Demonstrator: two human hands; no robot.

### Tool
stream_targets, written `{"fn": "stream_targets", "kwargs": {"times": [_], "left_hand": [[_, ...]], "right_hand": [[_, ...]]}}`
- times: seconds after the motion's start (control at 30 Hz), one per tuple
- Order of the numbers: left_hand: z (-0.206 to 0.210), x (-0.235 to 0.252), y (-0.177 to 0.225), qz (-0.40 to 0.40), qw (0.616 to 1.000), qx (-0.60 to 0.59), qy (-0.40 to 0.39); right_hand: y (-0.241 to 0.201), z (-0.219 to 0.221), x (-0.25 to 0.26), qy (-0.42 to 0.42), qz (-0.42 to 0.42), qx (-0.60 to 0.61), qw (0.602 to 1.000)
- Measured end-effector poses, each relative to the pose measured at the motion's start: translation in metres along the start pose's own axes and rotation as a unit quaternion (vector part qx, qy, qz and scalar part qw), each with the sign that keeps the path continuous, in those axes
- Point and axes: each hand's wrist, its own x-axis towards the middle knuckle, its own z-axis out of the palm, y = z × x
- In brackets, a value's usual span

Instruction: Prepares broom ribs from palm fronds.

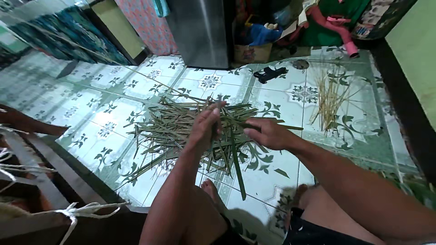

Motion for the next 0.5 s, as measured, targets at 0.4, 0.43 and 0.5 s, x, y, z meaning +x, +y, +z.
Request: {"fn": "stream_targets", "kwargs": {"times": [0.4,0.43,0.5], "left_hand": [[-0.018,0.005,0.010,0.057,0.995,-0.085,0.021],[-0.010,0.004,0.004,0.035,0.997,-0.068,0.017],[0.010,0.004,-0.006,-0.025,0.999,-0.042,-0.015]], "right_hand": [[0.010,0.009,-0.005,0.216,-0.143,-0.149,0.954],[0.011,0.010,-0.004,0.222,-0.146,-0.157,0.951],[0.012,0.010,-0.002,0.238,-0.156,-0.169,0.943]]}}
